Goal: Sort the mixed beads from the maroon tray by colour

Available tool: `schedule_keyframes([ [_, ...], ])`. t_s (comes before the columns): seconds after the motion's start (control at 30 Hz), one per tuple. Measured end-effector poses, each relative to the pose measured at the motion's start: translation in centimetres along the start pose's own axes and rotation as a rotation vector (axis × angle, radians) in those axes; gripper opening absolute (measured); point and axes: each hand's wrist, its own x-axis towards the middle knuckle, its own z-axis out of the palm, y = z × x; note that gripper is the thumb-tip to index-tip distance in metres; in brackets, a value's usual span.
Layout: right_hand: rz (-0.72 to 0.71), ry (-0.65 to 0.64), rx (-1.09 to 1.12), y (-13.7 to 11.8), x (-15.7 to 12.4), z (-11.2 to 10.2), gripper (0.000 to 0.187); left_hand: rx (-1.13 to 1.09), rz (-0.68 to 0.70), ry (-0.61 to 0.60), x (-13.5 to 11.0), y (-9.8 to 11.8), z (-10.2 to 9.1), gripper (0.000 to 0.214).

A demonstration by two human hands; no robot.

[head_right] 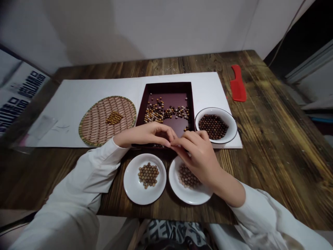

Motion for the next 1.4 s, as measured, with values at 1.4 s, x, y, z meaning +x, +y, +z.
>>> schedule_keyframes([
  [1.4, 0.242, 0.086, 0.147, 3.2, -1.5, -0.5, 0.016, 0.956, -0.668, 0.8, -11.7, 2.7, -8.8, 0.005],
])
